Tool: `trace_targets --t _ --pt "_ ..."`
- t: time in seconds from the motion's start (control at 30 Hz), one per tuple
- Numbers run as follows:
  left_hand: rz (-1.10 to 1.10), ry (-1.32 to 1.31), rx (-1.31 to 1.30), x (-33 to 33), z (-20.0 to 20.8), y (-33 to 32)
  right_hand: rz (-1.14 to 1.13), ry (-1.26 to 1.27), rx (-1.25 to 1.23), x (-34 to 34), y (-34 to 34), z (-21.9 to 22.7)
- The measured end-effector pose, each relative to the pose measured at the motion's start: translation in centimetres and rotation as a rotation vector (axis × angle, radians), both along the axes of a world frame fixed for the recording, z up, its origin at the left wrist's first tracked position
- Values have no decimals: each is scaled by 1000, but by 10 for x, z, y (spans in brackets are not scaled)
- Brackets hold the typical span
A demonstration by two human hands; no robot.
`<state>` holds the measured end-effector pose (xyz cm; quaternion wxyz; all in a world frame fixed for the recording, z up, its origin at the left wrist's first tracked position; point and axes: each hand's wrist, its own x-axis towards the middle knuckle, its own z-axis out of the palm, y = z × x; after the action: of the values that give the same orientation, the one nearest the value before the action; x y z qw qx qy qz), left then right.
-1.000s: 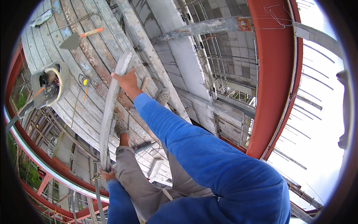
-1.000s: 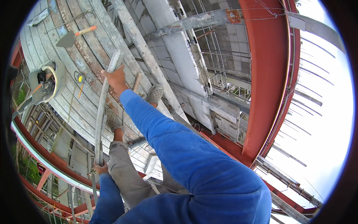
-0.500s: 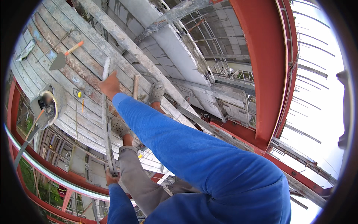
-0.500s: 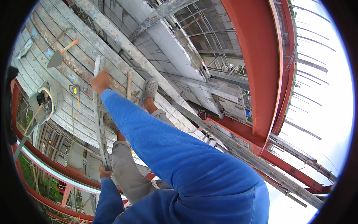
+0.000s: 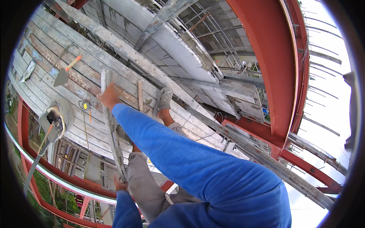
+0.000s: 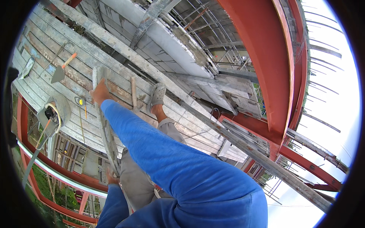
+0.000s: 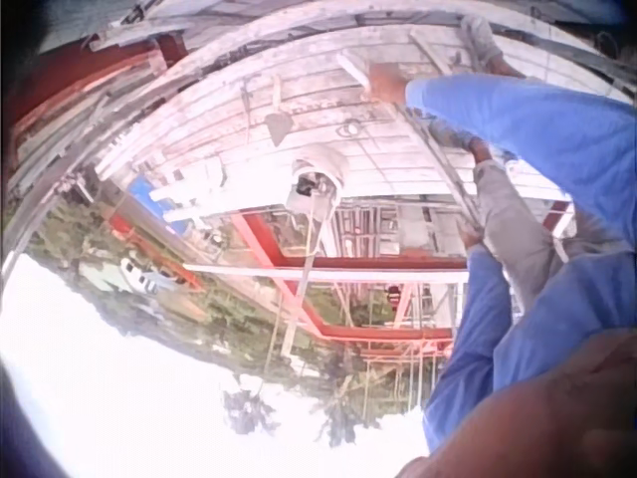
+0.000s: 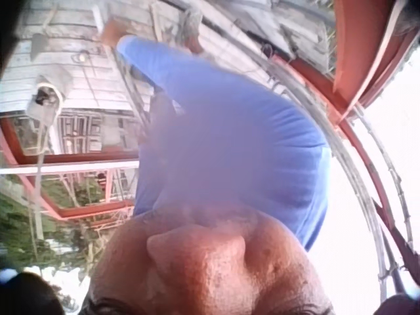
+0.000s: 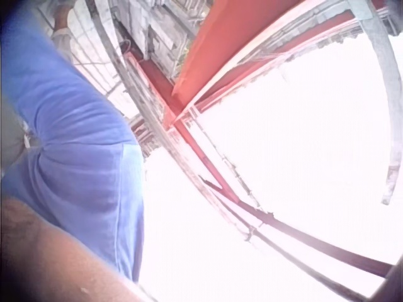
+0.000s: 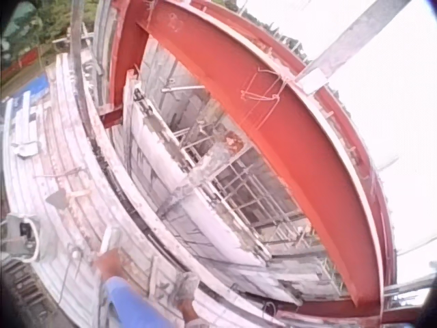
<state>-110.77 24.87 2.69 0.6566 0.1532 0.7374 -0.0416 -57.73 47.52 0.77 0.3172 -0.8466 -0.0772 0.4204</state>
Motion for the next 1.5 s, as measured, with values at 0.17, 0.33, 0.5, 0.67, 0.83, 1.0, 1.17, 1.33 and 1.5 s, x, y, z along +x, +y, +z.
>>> trace_targets --t 0.17,0.33,0.5,0.67,0.83,1.0,1.17,1.33,1.5 --pt "224 -15 -122 28 17 2 58 -82 17 -5 2 -4" --pt "74 31 -61 28 10 -5 56 -45 45 -4 8 -3" --pt "-45 236 92 34 -1 -14 110 -175 47 -10 12 -12" --pt "-196 385 178 24 -25 -29 55 -15 36 -7 13 5" --pt "29 333 116 37 -1 -21 84 -36 18 -10 15 -9" --pt "265 138 109 25 20 -14 115 -102 31 -16 17 -9" --pt "292 44 34 6 12 -18 87 -45 35 -15 21 4" --pt "-281 507 102 23 5 -1 82 -32 38 -16 19 -1" --pt "-706 396 639 164 48 101 120 -212 48 -17 16 -29"
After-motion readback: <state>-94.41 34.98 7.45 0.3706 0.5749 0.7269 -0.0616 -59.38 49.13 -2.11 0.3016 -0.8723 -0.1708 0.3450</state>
